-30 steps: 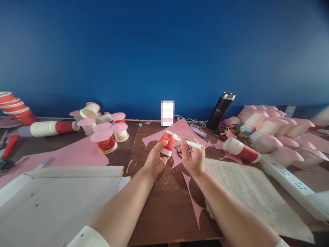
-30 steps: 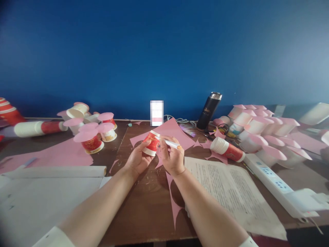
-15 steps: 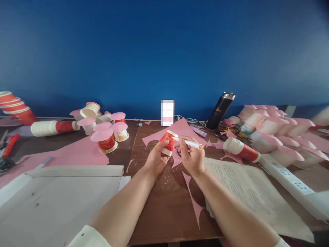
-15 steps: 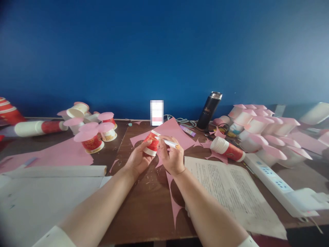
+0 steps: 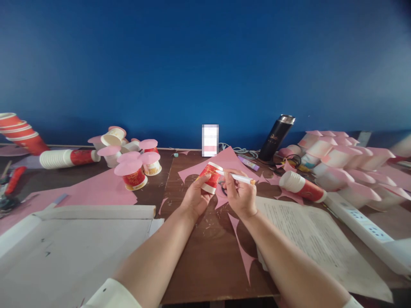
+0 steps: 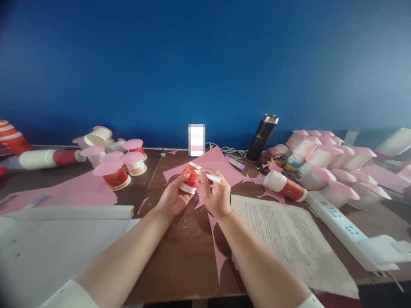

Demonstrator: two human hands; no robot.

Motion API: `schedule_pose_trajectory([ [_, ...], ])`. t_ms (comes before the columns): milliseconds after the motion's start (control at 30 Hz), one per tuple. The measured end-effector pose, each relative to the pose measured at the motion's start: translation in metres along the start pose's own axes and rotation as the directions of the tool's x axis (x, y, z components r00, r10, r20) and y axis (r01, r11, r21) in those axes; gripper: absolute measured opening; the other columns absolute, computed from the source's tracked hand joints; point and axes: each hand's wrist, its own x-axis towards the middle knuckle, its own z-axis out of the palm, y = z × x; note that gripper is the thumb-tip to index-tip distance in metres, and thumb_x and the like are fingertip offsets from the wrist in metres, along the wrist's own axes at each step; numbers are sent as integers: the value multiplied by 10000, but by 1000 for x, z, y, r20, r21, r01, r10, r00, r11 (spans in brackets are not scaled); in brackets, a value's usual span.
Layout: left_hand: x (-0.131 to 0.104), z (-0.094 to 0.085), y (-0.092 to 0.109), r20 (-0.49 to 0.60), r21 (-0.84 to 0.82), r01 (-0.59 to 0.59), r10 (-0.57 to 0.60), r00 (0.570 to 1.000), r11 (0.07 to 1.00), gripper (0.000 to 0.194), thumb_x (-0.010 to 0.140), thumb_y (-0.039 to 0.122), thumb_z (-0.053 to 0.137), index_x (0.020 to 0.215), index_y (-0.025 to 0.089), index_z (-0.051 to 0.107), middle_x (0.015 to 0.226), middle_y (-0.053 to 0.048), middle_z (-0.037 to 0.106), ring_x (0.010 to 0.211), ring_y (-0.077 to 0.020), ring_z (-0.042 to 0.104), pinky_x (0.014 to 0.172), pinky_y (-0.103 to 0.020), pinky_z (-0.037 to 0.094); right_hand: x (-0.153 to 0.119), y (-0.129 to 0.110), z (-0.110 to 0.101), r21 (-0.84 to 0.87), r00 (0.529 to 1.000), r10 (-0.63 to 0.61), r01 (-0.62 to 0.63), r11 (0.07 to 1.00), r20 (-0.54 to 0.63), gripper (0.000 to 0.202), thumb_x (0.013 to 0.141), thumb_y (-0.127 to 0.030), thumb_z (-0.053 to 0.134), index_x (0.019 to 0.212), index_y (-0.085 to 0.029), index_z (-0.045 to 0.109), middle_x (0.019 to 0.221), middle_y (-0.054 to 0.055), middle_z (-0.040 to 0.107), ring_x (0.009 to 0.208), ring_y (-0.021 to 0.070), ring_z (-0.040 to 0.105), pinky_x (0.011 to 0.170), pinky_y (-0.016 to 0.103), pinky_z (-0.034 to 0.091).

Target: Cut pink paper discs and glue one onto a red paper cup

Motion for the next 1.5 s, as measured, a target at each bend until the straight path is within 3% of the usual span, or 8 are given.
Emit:
schedule_pose_trajectory([
  [1500, 2, 1, 6, -33, -43, -11, 9, 999, 999, 116, 721, 52, 655, 818, 112, 633, 797, -58, 704, 703, -130, 664, 617, -208, 517, 1, 2, -2, -17, 1000, 27, -27, 999, -4, 257, 917, -343, 474, 924, -183, 675, 814, 75, 705, 805, 204, 680, 706, 290, 534],
])
